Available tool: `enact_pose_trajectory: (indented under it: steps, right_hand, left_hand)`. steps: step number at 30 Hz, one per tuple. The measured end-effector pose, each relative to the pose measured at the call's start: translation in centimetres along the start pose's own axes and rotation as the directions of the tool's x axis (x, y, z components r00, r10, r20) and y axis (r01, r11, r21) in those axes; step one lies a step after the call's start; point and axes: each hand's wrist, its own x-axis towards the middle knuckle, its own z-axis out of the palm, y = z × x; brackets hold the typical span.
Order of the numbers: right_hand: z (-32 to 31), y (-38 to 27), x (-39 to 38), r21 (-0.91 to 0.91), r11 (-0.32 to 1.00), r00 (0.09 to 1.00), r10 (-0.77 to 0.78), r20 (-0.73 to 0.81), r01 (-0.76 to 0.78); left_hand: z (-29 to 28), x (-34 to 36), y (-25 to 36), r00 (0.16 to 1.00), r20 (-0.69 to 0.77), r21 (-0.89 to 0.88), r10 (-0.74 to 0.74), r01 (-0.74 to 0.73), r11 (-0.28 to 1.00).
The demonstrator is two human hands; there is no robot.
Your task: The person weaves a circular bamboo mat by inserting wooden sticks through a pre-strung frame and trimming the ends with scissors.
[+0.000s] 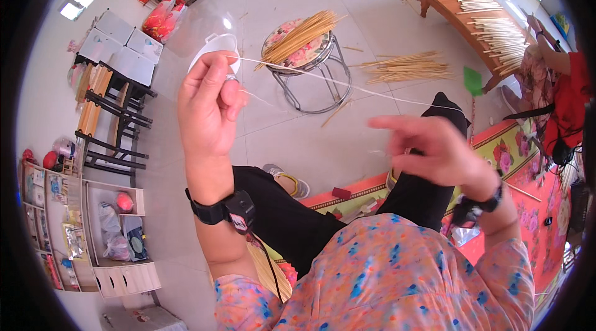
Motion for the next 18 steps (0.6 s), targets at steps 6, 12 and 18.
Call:
enact_pose_trajectory:
  steps: [6, 12, 18]
  right_hand:
    - [6.0, 4.6, 8.9, 0.077, 0.994, 0.992, 0.081, -0.096, -0.074]
    - [7.6, 6.6, 13.0, 0.194, 0.968, 0.984, 0.137, 0.112, -0.157]
    - [7.1, 6.3, 14.2, 0.468, 0.796, 0.904, 0.221, 0.366, -0.384]
  left_hand:
    - [2.2, 0.0, 0.2, 0.993, 0.116, -0.153, -0.001, 0.019, 0.988]
    - [1.4, 1.7, -0.5, 0.997, 0.083, -0.151, -0.001, 0.014, 0.988]
    - [-3.0, 4.6, -4.0, 0.998, -0.069, -0.138, -0.006, -0.003, 0.990]
